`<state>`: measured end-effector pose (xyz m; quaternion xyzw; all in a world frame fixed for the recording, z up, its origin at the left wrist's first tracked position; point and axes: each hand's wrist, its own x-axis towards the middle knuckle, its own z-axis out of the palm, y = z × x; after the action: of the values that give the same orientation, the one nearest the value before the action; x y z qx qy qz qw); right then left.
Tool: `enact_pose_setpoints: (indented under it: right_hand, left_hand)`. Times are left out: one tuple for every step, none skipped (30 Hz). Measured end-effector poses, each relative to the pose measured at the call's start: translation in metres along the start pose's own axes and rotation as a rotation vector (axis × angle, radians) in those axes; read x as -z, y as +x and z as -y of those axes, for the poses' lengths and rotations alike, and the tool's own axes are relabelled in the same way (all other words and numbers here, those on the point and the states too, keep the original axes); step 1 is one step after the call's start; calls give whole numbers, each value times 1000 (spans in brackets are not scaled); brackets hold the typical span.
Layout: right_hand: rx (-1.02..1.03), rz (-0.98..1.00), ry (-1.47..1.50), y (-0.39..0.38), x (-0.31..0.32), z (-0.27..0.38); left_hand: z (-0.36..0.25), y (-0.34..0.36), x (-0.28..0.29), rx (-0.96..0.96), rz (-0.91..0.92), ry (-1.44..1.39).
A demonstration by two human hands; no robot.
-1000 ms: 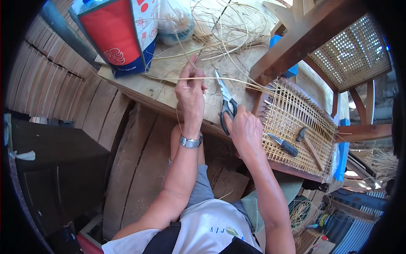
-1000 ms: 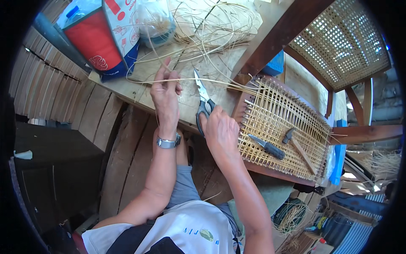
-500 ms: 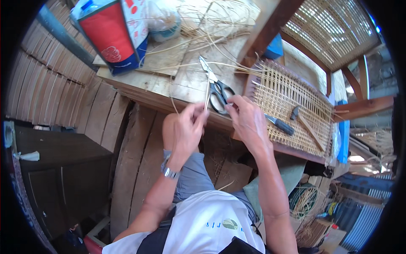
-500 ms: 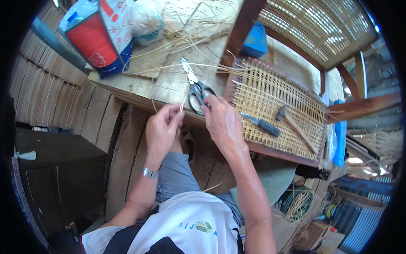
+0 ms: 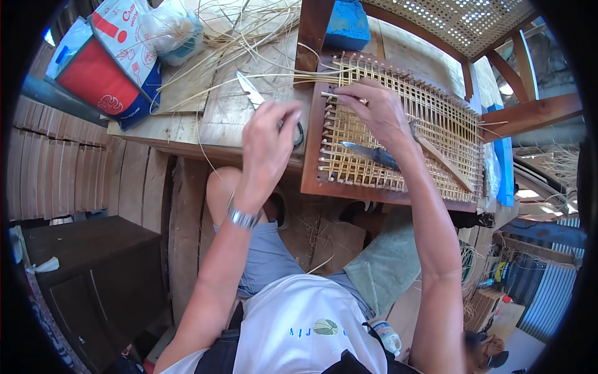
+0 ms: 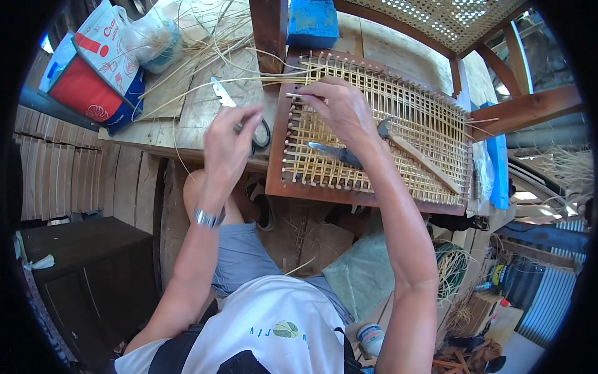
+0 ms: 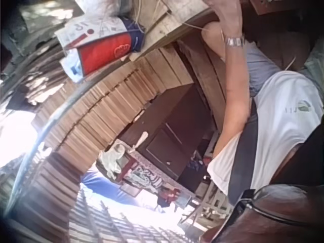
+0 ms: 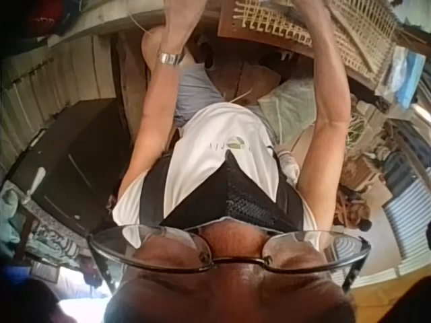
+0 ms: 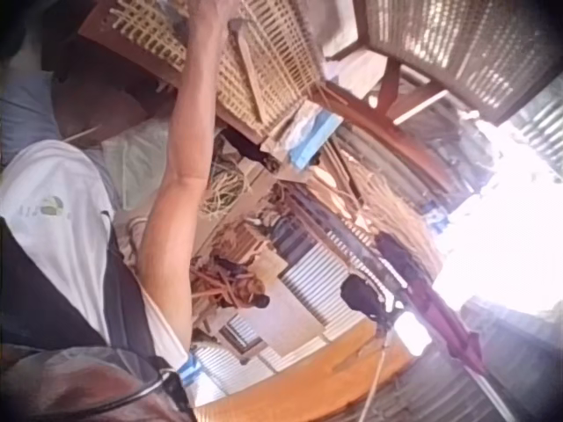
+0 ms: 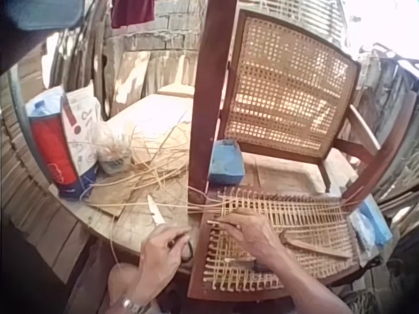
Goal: Weaving a chair seat using natural fiber strands and securing them to the frame.
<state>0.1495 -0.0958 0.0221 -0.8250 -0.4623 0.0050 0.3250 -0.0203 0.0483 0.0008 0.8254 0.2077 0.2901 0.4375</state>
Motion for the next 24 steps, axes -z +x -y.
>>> enact_pose_setpoints:
  right_hand:
    - [86, 29, -24, 4, -8, -5]
    - [137, 39, -22, 10, -10, -5]
    - [136, 42, -16, 12, -11, -8]
    - [140, 60, -28, 14, -13, -11]
    - [143, 78, -39, 15, -14, -13]
    - [188, 81, -74, 15, -11, -13]
    - [180, 87, -70, 14, -10, -15]
    - [187, 86, -47, 14, -11, -18]
    - [199, 84, -22, 15, -10, -21]
    - [142, 105, 42, 16, -10, -23]
    - [139, 113, 46, 18, -10, -24]
    - [99, 130, 83, 18, -9, -25]
    - [60, 147, 120, 20, -8, -26]
    - [43, 152, 144, 21, -8, -28]
    - [35, 159, 144, 23, -7, -26]
    - [-30, 173, 144, 25, -7, -22]
    - [-94, 187, 143, 26, -8, -20]
    - [-94, 188, 134, 27, -11, -20]
    - [-97, 196, 130, 26, -12, -21]
    - [-83, 163, 130, 23, -13, -20]
    - [-68, 131, 133, 21, -14, -20]
    - [-68, 142, 130, 19, -15, -20]
    - [-73, 122, 147, 18, -15, -20]
    - [-77, 102, 166, 17, -16, -20]
  left_hand:
    - [9, 15, -16, -9, -5, -13]
    - [13, 27, -28, -1, -6, -3]
    - [17, 35, -38, -116, -26, 20]
    - [20, 40, -44, -231, -44, 42]
    - [24, 41, -47, -225, -41, 46]
    - [20, 42, -47, -175, -25, 19]
    - [17, 44, -47, -124, -8, -7]
    - [16, 45, -47, -91, 17, 2]
    - [17, 48, -49, -83, 20, 4]
    - [19, 50, -51, -86, 33, -7]
    - [22, 51, -53, -88, 47, -19]
    - [25, 52, -55, -79, 51, -21]
    - [28, 53, -57, -100, 42, -49]
    - [31, 53, -59, -120, 31, -77]
    - [30, 54, -57, -111, 36, -81]
    - [26, 54, -54, -92, 71, -118]
    - [24, 53, -51, -73, 105, -156]
    - [26, 53, -50, -66, 105, -162]
    - [27, 53, -49, -90, 99, -139]
    - [30, 53, -49, -113, 92, -116]
    - [32, 53, -49, -103, 89, -121]
    - [34, 53, -51, -148, 75, -111]
    - [35, 52, -52, -193, 60, -102]
    - [34, 52, -51, -191, 50, -102]
